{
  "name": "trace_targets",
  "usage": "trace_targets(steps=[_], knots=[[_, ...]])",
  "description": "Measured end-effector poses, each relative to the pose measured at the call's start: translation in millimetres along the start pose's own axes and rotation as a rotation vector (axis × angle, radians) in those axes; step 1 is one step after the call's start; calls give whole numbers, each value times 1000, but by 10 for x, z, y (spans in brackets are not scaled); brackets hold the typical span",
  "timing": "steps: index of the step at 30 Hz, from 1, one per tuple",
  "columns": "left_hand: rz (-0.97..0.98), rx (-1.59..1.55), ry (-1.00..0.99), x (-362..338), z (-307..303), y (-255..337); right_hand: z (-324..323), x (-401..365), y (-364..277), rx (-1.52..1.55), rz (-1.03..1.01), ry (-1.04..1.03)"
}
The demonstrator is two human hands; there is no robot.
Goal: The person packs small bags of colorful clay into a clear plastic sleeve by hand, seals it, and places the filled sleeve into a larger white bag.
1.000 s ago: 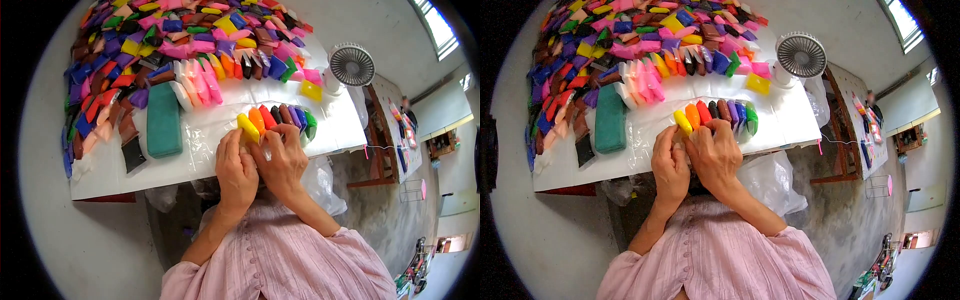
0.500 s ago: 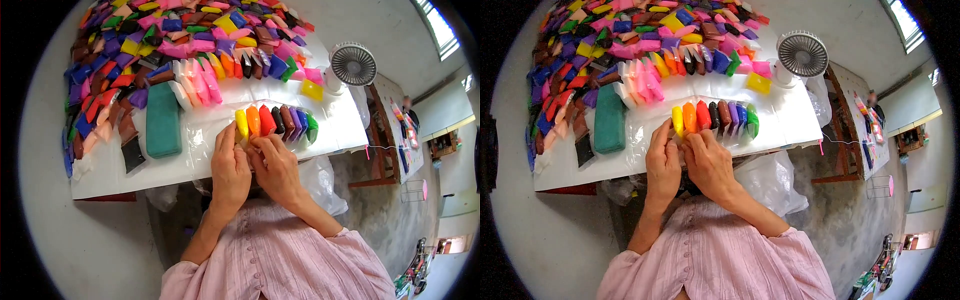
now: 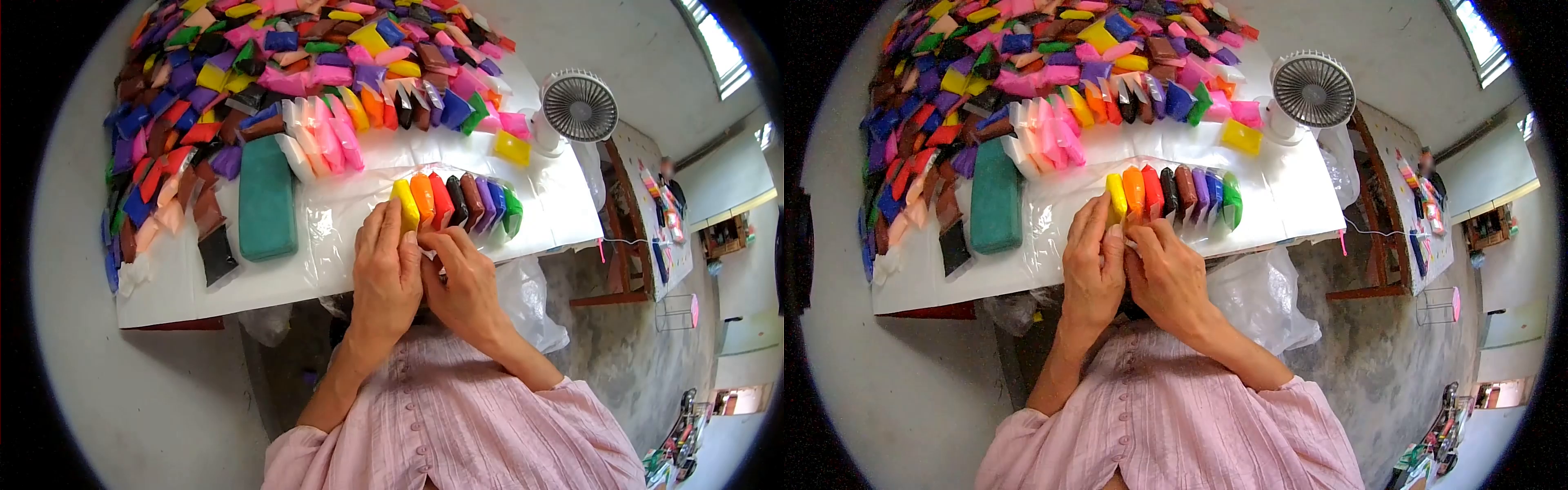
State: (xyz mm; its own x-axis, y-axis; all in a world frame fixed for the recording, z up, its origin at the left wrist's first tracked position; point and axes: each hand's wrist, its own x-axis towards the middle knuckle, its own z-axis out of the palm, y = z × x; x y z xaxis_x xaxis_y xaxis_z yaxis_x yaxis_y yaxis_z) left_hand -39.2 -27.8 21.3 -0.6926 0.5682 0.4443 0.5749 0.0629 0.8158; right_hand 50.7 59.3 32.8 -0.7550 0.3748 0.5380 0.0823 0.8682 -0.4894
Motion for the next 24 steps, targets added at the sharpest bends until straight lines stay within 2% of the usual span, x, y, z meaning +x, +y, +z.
trace_targets(steps=[6,9,13,16,19,22,24], knots=[[13,-12,-11,5,-14,-34,-198,74,-81,94,41,10],[22,-8,1,13,-17,-42,-465,331,-181,155,-6,-33],[34,22,18,1,15,-42,-592,840,-256,87,-89,-66],[5,-13,18,-7,30,-19,-409,1250,-232,65,-130,-146],[-14,1,-4,-2,15,10,-185,1570,-332,-253,-45,-322],[30,3,9,-10,19,-25,109,1735,-305,-259,-69,-322],[53,1,17,-14,40,-59,319,1781,-212,-258,-110,-250]])
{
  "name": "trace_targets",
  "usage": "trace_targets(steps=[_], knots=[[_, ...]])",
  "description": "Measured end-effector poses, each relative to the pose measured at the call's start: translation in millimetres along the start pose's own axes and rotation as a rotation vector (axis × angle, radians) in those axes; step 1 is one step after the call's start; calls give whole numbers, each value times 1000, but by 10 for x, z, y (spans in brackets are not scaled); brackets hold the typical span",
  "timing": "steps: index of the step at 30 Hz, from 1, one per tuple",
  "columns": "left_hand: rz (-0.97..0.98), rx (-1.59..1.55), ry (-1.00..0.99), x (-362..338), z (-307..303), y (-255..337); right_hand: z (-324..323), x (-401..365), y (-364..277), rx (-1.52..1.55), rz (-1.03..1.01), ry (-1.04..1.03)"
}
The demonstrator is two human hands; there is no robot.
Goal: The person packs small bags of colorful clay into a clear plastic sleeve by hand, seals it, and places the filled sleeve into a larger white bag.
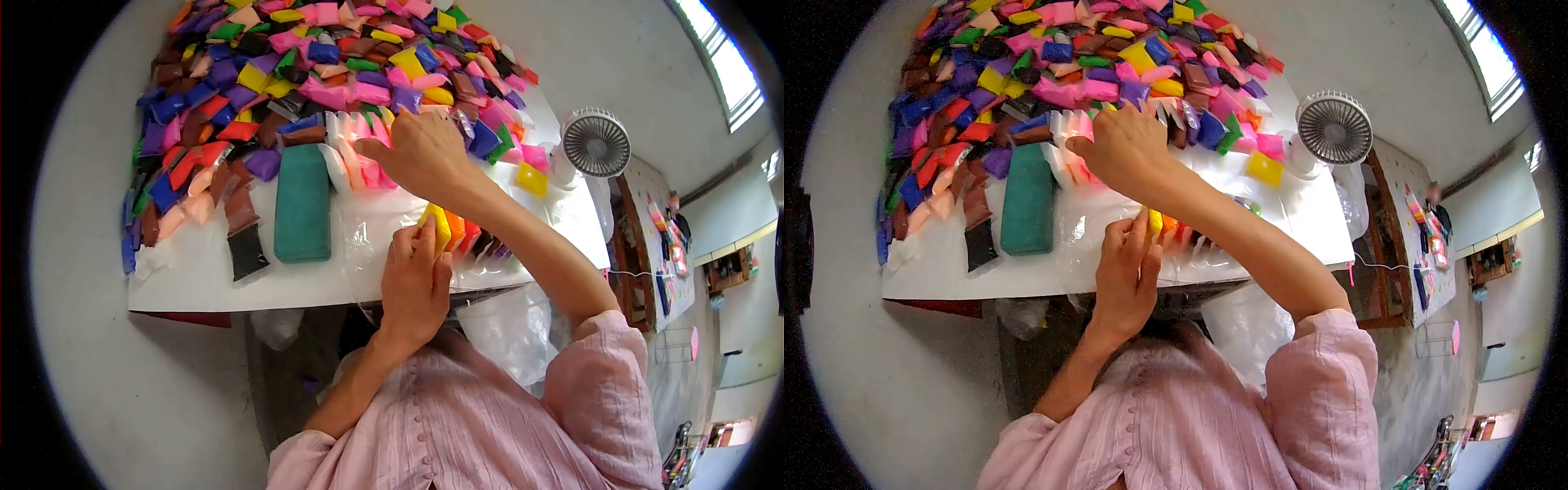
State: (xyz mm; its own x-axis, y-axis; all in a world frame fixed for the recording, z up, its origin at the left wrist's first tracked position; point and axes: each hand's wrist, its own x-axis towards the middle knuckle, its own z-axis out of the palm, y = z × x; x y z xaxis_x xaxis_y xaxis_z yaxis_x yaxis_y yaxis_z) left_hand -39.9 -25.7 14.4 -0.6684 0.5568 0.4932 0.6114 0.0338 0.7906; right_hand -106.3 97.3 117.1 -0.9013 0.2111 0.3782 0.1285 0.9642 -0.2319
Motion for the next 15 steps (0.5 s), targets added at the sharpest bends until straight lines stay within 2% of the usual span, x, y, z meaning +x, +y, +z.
trace_targets(steps=[5,8,11,15], knots=[[28,-5,-20,-5,4,-34,235,118,98,-43,-42,15],[33,-16,-12,2,12,-42,179,137,109,22,86,-130],[52,4,4,8,13,-40,114,152,115,26,120,-204],[78,25,22,15,8,-8,143,155,91,-16,91,-172]])
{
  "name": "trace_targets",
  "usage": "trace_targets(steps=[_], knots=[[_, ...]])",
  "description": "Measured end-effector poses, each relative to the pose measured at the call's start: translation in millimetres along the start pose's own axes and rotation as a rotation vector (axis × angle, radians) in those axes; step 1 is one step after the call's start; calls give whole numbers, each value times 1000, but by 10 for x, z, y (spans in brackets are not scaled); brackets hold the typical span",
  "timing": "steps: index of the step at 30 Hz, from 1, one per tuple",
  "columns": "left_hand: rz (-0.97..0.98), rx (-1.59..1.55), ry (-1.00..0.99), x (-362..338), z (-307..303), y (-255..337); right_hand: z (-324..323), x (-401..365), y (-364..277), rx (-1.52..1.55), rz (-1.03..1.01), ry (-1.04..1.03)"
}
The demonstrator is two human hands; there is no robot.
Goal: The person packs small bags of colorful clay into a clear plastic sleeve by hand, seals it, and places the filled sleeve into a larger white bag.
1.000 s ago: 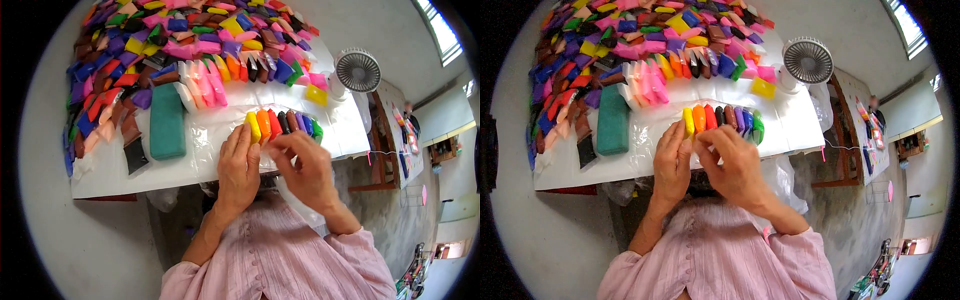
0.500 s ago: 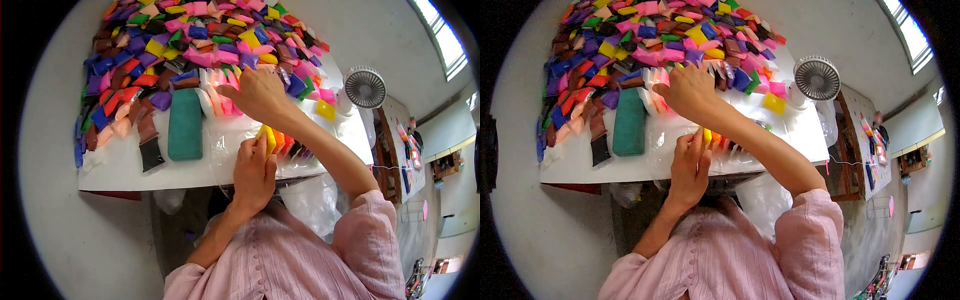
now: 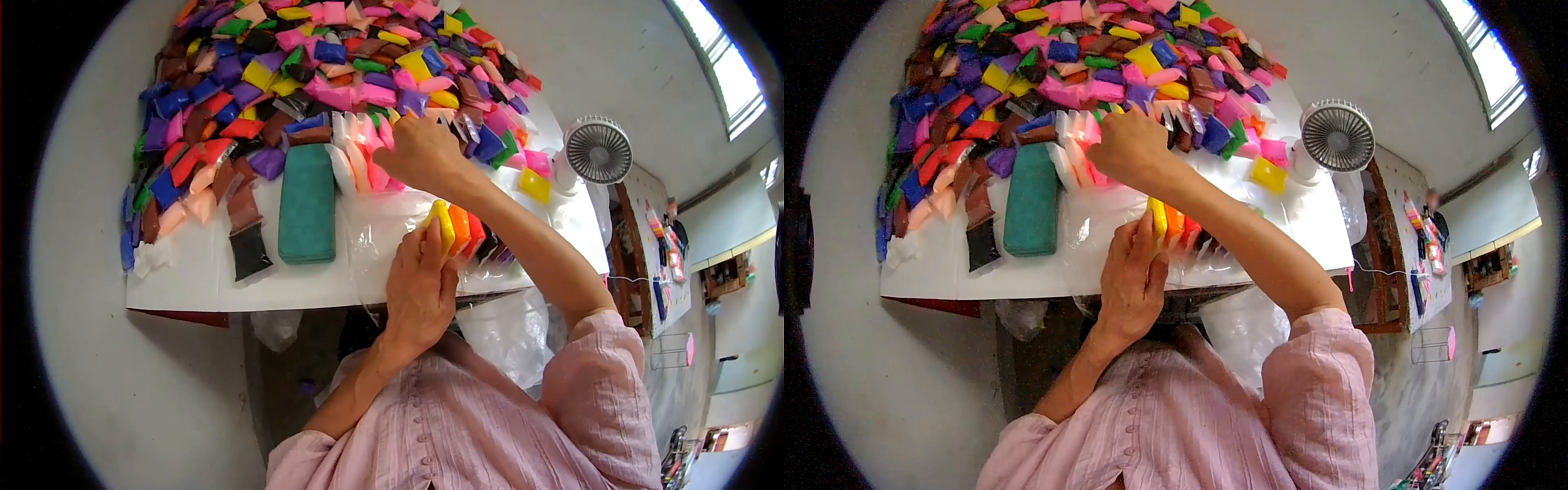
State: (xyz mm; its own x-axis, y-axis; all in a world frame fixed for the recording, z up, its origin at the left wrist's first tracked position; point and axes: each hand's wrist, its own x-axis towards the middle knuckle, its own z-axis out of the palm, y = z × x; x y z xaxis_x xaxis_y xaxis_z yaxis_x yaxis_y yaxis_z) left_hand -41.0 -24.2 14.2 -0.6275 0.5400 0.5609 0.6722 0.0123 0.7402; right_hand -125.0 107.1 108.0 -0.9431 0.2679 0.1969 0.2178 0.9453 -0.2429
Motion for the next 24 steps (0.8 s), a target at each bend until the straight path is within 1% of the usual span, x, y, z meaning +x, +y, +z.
trace_targets(steps=[2,5,10,13,17,20,23,24], knots=[[4,15,3,-1,4,2,9,2,-57,-51,-3,5],[0,37,-5,-8,9,-4,32,2,-100,-79,44,-5],[3,36,12,-9,20,-26,56,-19,-43,-101,-13,16],[-62,-50,24,-23,35,-35,108,-19,-3,-63,-13,47],[-108,-57,5,-8,16,8,130,-2,24,-69,-34,55],[-118,-56,-7,1,6,35,74,-32,3,-70,-1,50],[-112,-35,-11,-1,6,40,16,-100,-10,-46,12,147],[-98,-31,-5,-5,5,36,-37,-124,-18,-67,7,145]])
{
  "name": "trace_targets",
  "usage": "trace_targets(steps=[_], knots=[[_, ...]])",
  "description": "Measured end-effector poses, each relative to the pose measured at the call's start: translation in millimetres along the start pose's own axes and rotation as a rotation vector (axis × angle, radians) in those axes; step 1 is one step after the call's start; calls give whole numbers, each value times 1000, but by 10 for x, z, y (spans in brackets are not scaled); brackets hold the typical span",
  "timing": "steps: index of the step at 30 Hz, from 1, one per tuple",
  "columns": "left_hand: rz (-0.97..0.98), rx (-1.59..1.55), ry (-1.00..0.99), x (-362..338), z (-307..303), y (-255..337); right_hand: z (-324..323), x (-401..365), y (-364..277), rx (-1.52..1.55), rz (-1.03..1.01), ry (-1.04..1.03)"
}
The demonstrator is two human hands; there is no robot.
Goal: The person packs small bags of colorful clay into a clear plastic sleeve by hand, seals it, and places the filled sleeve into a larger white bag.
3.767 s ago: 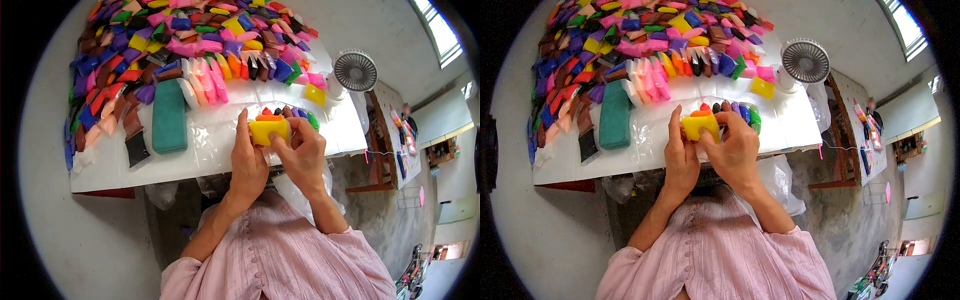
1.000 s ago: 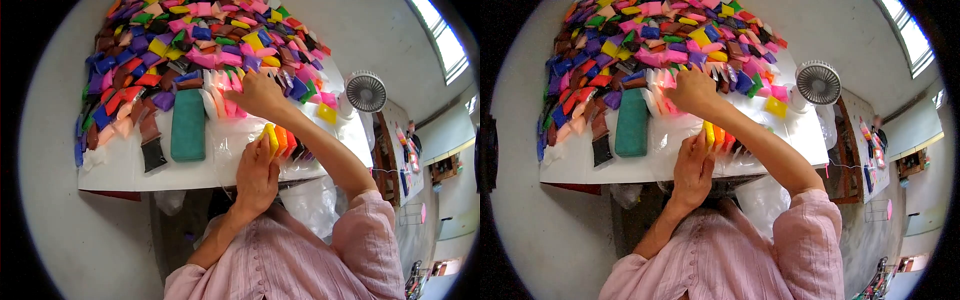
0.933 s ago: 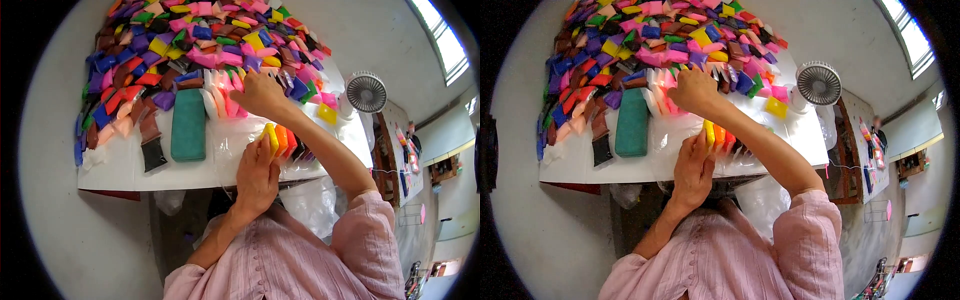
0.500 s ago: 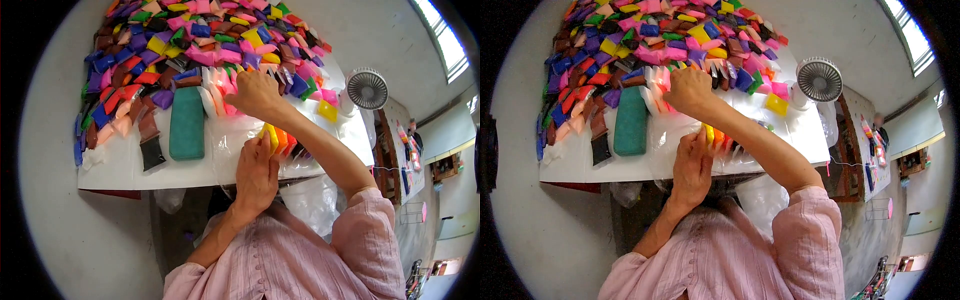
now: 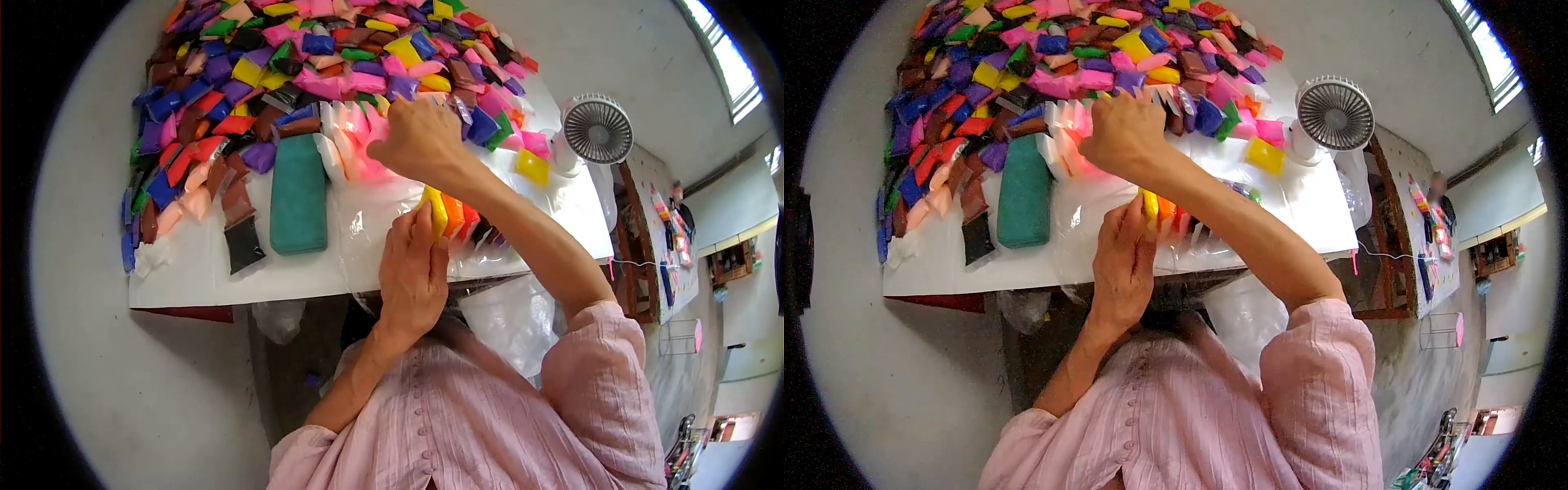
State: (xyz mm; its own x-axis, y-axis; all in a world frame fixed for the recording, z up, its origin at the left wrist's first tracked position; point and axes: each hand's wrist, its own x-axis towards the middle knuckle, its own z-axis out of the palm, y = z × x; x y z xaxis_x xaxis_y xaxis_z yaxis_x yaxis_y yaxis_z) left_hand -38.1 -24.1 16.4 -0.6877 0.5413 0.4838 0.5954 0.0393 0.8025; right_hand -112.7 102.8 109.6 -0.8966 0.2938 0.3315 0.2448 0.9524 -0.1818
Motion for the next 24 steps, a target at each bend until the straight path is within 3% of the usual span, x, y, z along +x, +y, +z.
trace_targets(steps=[5,8,10,11,15,19,21,24], knots=[[-20,-2,-13,7,-19,31,-498,-261,-47,19,88,96],[-42,-64,22,-17,2,23,-768,-630,-37,235,40,258],[-34,-104,48,-44,16,-25,-828,-952,-55,444,90,231],[-173,-136,-106,-8,-85,26,-836,-1086,-85,549,114,217],[39,-248,-34,-51,24,-180,-492,-1397,-91,809,287,138],[-177,-496,18,-13,-84,-15,-317,-1409,-63,907,358,188],[-203,-494,13,23,-174,67,-200,-1402,-43,942,316,246],[-219,-477,119,-2,-97,7,-236,-1419,-64,871,380,166]])
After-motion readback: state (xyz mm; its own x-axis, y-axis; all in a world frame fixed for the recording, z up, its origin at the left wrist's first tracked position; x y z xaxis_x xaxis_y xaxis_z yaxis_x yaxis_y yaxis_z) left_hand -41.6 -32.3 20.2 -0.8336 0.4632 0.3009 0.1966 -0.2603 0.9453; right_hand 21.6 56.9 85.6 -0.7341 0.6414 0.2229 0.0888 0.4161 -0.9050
